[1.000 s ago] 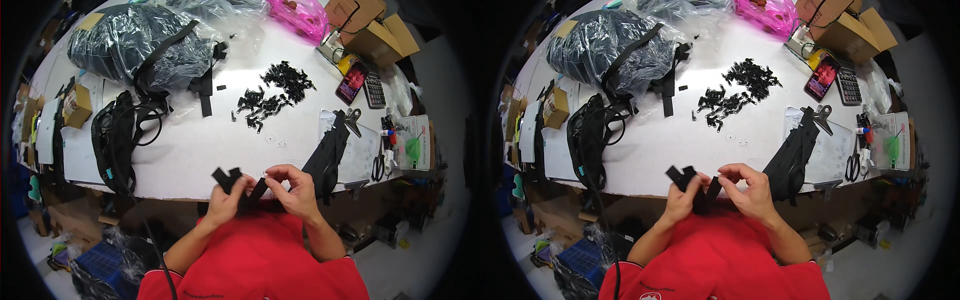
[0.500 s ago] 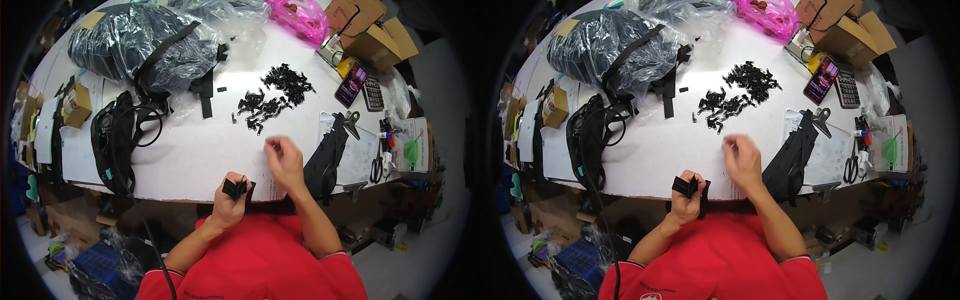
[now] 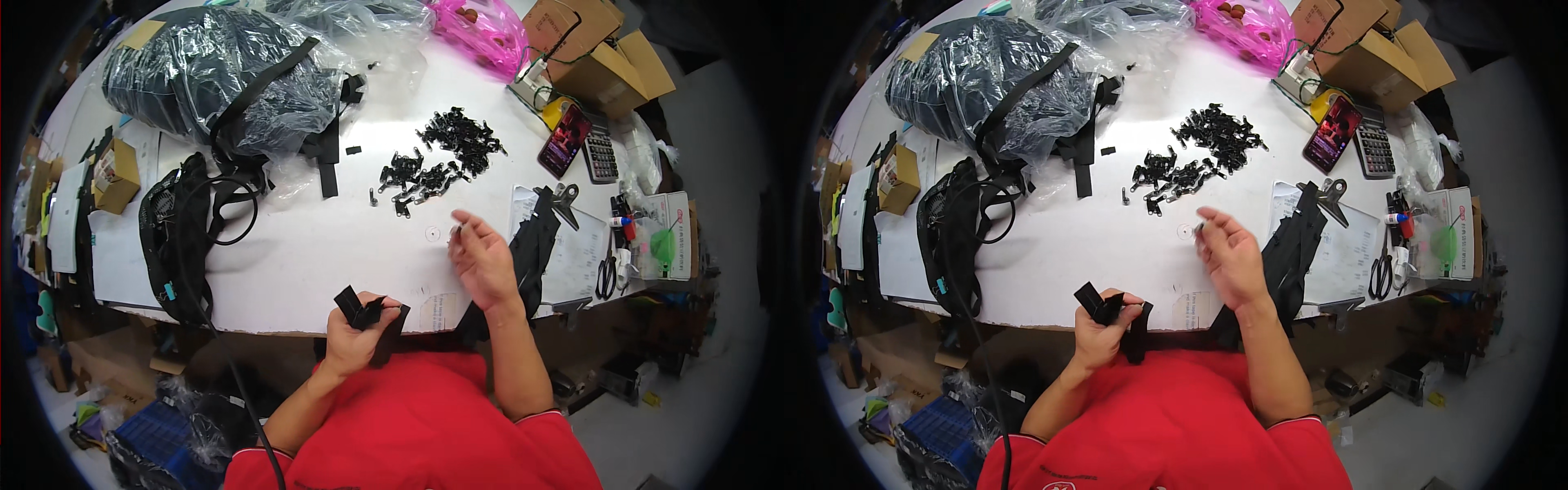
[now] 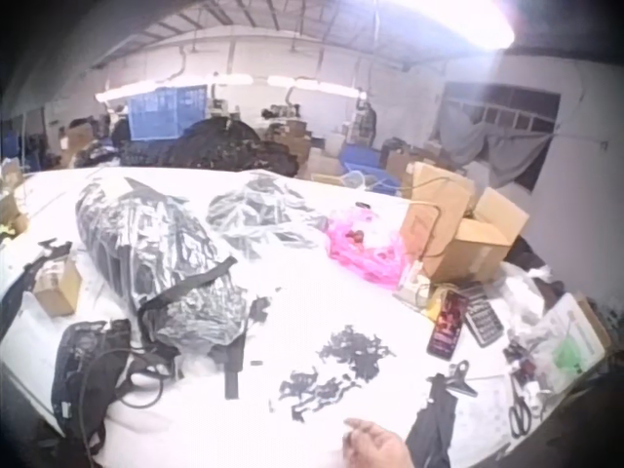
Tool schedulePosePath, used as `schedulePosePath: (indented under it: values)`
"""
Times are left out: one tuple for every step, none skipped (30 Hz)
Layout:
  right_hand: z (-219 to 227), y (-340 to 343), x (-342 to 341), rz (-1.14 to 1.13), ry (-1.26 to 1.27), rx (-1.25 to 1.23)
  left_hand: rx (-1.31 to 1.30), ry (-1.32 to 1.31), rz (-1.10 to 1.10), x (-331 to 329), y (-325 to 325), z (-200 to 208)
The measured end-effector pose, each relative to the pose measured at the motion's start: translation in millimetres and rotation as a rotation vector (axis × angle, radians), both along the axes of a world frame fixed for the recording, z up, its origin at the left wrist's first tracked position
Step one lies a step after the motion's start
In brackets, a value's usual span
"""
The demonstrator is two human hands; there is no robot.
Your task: The person attaches small black plastic clips to the ends of black fabric straps. They pick up a strap and a clip, insert the clip into the strap's end, and then place the assembled unit on the table. This process is repeated multiple times with various straps and clips.
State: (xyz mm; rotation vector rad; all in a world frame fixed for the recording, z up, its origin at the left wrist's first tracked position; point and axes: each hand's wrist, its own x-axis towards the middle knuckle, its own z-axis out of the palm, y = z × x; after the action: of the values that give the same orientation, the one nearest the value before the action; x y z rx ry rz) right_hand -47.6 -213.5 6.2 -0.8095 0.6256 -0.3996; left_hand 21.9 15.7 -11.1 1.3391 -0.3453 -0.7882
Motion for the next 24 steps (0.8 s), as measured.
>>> schedulePosePath:
  values:
    - [2.2, 7.5, -4.9, 0.053, 0.003, 0.033, 0.007, 0.025, -0.020, 1.0, -0.2, 1.3]
    - [2.3, 14.4, -10.3, 0.108, 0.007, 0.065, 0.013, 0.050, -0.040, 2.4, -1.2, 2.5]
    - [-0.2, 19.4, -17.1, 0.130, 0.005, 0.058, 0.022, 0.075, -0.059, 3.3, -1.9, 4.2]
    - [-1.3, 25.3, -22.4, 0.152, 0.039, -0.056, 0.018, 0.095, -0.072, 4.1, -2.4, 7.0]
    - [-0.5, 31.2, -26.6, 0.174, 0.072, -0.170, 0.013, 0.114, -0.084, 4.6, -3.0, 10.5]
    - [2.6, 36.5, -27.4, 0.199, 0.101, -0.284, 0.009, 0.131, -0.093, 5.1, -2.9, 13.8]
    - [8.4, 41.0, -26.1, 0.219, 0.065, -0.392, 0.006, 0.099, -0.090, 4.8, -2.7, 15.9]
    - [11.4, 43.1, -27.0, 0.261, 0.049, -0.562, 0.004, 0.067, -0.087, 4.2, -2.5, 17.6]
    - [13.9, 43.9, -28.9, 0.299, 0.031, -0.735, -0.001, 0.035, -0.086, 3.5, -2.8, 19.4]
    - [16.9, 45.7, -30.5, 0.336, 0.013, -0.908, -0.001, 0.043, -0.075, 2.6, -3.0, 21.7]
    - [20.3, 53.5, -28.8, 0.274, -0.011, -0.874, 0.000, 0.051, -0.065, 1.6, -3.3, 24.1]
    - [24.9, 52.5, -27.5, 0.302, -0.040, -0.970, -0.002, 0.058, -0.055, 0.7, -3.8, 25.9]
    - [29.3, 49.7, -26.0, 0.329, -0.070, -1.066, -0.020, 0.052, -0.039, -0.3, -3.7, 27.2]
    - [31.4, 48.3, -25.1, 0.355, -0.101, -1.161, -0.038, 0.046, -0.024, -1.5, -3.4, 28.4]
    - [32.5, 48.2, -26.0, 0.365, -0.083, -1.138, -0.060, 0.040, -0.013, -2.5, -4.2, 28.8]
    - [33.2, 48.7, -27.4, 0.374, -0.066, -1.114, -0.065, 0.010, -0.003, -3.6, -4.3, 28.8]
    - [33.7, 49.4, -28.8, 0.384, -0.049, -1.089, -0.069, -0.021, 0.007, -5.0, -4.0, 28.6]
    - [32.7, 49.9, -30.6, 0.387, -0.043, -1.052, -0.074, -0.051, 0.017, -6.2, -3.9, 27.8]
    - [30.9, 50.5, -32.6, 0.390, -0.037, -1.015, -0.069, -0.083, 0.014, -7.0, -4.3, 26.6]
    - [30.0, 51.1, -34.3, 0.393, -0.031, -0.978, -0.064, -0.116, 0.011, -7.7, -4.6, 25.0]
    - [30.1, 51.6, -35.5, 0.397, -0.013, -0.971, -0.057, -0.149, 0.009, -8.4, -4.8, 23.7]
    - [30.4, 52.1, -36.6, 0.401, 0.005, -0.964, -0.058, -0.154, 0.009, -9.0, -4.6, 22.9]
    - [30.5, 52.7, -37.4, 0.404, 0.023, -0.957, -0.059, -0.158, 0.008, -9.5, -4.3, 22.4]
    - [28.8, 53.5, -38.4, 0.389, 0.018, -0.976, -0.061, -0.163, 0.005, -10.0, -4.4, 22.2]
